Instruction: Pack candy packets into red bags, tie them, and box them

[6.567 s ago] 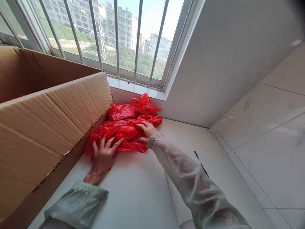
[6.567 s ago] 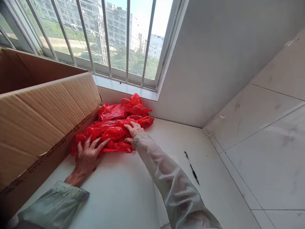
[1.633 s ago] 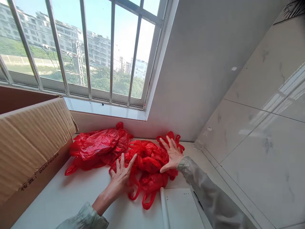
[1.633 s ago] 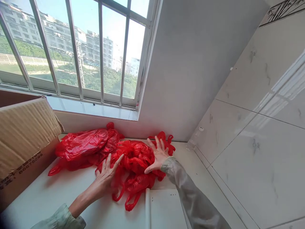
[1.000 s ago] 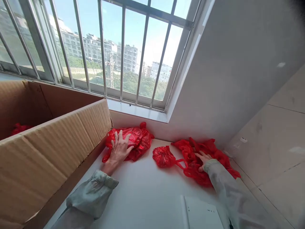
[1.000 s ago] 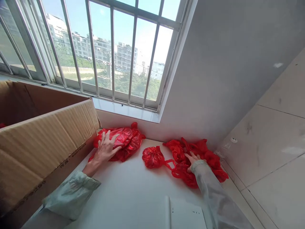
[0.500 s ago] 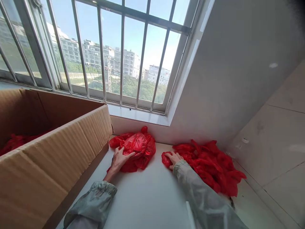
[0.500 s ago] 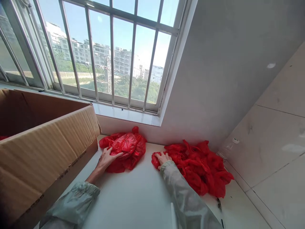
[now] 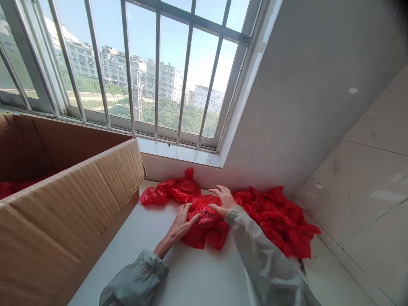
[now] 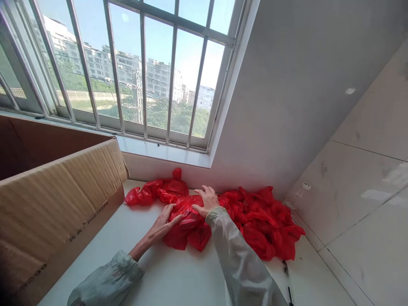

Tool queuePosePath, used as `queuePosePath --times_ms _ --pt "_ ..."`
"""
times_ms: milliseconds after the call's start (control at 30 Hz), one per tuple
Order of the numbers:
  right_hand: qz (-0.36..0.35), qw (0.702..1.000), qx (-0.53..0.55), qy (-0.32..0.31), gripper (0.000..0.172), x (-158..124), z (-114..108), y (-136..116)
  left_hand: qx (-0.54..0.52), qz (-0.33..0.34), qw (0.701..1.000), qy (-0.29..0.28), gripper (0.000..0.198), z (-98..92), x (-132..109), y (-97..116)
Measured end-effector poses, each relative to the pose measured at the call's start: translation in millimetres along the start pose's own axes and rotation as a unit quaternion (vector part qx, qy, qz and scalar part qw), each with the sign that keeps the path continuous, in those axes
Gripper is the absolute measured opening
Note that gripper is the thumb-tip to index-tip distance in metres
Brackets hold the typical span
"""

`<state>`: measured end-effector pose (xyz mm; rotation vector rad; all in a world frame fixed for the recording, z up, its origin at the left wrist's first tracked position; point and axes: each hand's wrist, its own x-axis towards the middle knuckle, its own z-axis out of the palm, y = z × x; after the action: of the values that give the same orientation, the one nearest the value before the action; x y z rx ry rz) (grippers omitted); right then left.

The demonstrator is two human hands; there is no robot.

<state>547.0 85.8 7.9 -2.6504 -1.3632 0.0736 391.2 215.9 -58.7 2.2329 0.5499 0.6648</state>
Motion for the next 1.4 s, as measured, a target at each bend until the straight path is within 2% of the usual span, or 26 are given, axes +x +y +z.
queuePosePath --times_ms 100,167,233,333,400,533,600,667,767,833,933,1000,1100,1233,1333,1400 --pt "-0.112 0.992 0.02 -0.053 0.098 -0.6 19.2 -41.3 0.014 0.006 1.0 0.014 0.035 -26.4 3.7 -3.5" --pt "-0.116 0.987 0.007 -0.109 0.102 -1.4 33.2 -50.5 0.047 -0.008 0.997 0.056 0.037 -48.1 12.0 -9.3" --pt "-0.075 0.987 -0.012 -0.141 0.094 -2.0 42.0 -41.5 0.093 -0.023 0.989 0.109 0.04 -67.7 22.7 -17.3" --pt "-0.017 0.99 -0.031 -0.139 0.084 -4.2 41.4 -3.9 0.153 -0.04 0.976 0.148 0.049 -82.9 37.3 -32.4" --pt "0.021 0.989 -0.048 -0.138 0.081 -7.7 35.1 26.8 0.176 -0.053 0.973 0.139 0.059 -81.2 43.7 -42.3" --pt "0.104 0.982 -0.079 -0.134 0.071 -18.0 20.5 80.3 0.197 -0.062 0.974 0.094 0.067 -61.5 48.9 -53.4" --pt "0.14 0.977 -0.089 -0.134 0.066 -21.5 13.3 96.8 0.203 -0.048 0.975 0.071 0.067 -50.3 49.1 -53.1" --pt "0.17 0.971 -0.099 -0.139 0.069 -20.4 5.7 101.6 0.206 -0.021 0.977 0.043 0.067 -39.1 47.8 -49.6" --pt "0.179 0.967 -0.111 -0.142 0.098 -6.5 -3.8 81.5 0.207 0.029 0.978 0.003 0.068 -19.7 42.9 -40.0" --pt "0.13 0.978 -0.109 -0.124 0.118 9.7 -4.7 52.9 0.205 0.059 0.977 -0.014 0.068 -5.0 38.2 -32.3" --pt "0.027 0.991 -0.098 -0.089 0.121 35.4 6.3 10.6 0.2 0.091 0.975 -0.031 0.063 12.9 31.6 -23.1" --pt "0.005 0.991 -0.097 -0.09 0.116 46.1 18.3 -0.9 0.195 0.098 0.975 -0.041 0.061 17.7 29.0 -21.0" --pt "0.021 0.991 -0.099 -0.084 0.099 44.4 33.0 17.0 0.183 0.104 0.976 -0.058 0.06 12.1 28.9 -23.1" --pt "0.091 0.988 -0.121 -0.03 0.063 21.5 37.1 73.9 0.155 0.111 0.977 -0.101 0.058 -8.9 35.1 -26.5" --pt "0.158 0.977 -0.14 0.001 0.057 9.6 34.4 105.7 0.137 0.117 0.975 -0.133 0.067 -27.6 37.8 -25.1" --pt "0.188 0.97 -0.15 0.013 0.058 7.8 34.0 112.5 0.13 0.118 0.974 -0.145 0.072 -40.9 34.9 -23.3"
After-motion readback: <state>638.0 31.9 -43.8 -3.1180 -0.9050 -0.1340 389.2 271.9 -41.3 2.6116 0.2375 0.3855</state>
